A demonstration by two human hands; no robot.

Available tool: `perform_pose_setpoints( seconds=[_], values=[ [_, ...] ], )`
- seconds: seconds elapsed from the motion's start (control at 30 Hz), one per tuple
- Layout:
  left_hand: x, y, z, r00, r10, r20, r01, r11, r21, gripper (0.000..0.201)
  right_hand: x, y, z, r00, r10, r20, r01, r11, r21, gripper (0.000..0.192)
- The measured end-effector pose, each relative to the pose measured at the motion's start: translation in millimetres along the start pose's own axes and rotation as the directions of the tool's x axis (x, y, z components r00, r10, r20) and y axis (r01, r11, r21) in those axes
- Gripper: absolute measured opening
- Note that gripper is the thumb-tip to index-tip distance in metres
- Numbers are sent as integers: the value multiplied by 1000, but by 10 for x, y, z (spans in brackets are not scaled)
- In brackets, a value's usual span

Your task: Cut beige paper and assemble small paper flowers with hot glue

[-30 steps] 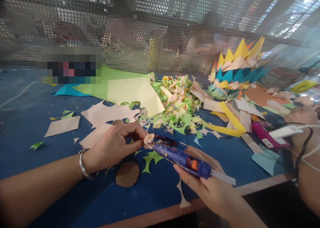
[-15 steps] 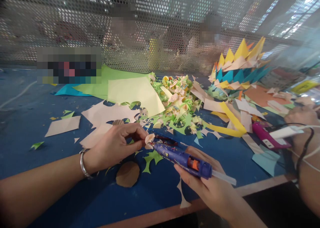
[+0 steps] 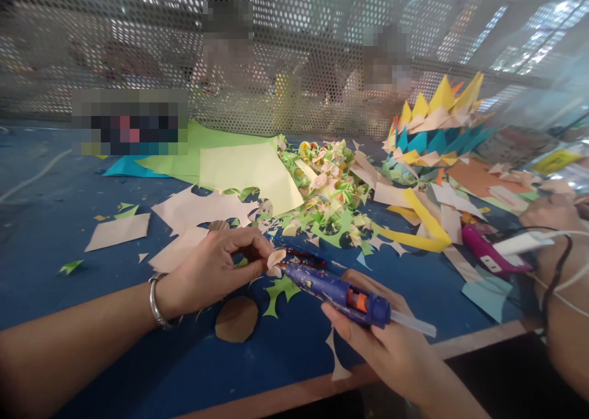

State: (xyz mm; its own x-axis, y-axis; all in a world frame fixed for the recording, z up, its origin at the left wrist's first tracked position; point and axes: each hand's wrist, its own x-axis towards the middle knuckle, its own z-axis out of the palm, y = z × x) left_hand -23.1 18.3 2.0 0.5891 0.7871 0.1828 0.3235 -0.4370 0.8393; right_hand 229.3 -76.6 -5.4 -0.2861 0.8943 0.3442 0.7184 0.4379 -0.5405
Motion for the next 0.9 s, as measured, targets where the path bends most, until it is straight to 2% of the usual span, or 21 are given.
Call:
perform_pose_setpoints(
  seconds=[0.17, 0.37, 0.47, 0.53, 0.63, 0.7, 0.73, 0.8, 0.83, 0.9],
  values=[
    [-2, 22, 0, 1000, -26, -14, 25, 1000, -15, 11, 15, -34, -7, 1000, 11, -17, -10, 1000, 22, 5],
    [-1, 0, 12, 995, -90, -48, 84, 991, -100, 4, -15, 3, 0, 999, 8, -41, -7, 999, 33, 6],
    [15, -27, 7, 988, -117, -100, 102, 984, -148, 4, -20, 65, -43, 997, -8, -73, 7, 1000, -18, 9],
    [28, -43, -2, 982, -127, -142, 103, 981, -163, 5, -5, 130, -116, 993, -46, -111, 33, 993, -116, 8],
    [38, -60, -18, 974, -117, -196, 87, 984, -155, 6, 48, 279, -284, 973, -161, -164, 96, 933, -348, 4],
    [36, -67, -25, 967, -107, -230, 77, 988, -138, 5, 97, 423, -407, 947, -211, -244, 58, 855, -516, 5],
    [34, -69, -27, 965, -103, -242, 73, 989, -130, 5, 123, 509, -463, 945, -231, -230, 60, 817, -573, 6],
    [28, -67, -28, 962, -92, -259, 64, 991, -114, 7, 171, 701, -549, 963, -194, -188, 41, 793, -608, 8],
    [25, -65, -27, 961, -85, -263, 58, 992, -108, 9, 191, 800, -578, 950, -210, -229, 31, 797, -603, 12],
    [21, -59, -25, 964, -75, -256, 52, 994, -95, 12, 219, 983, -611, 958, -129, -254, -24, 851, -524, 16]
  ],
)
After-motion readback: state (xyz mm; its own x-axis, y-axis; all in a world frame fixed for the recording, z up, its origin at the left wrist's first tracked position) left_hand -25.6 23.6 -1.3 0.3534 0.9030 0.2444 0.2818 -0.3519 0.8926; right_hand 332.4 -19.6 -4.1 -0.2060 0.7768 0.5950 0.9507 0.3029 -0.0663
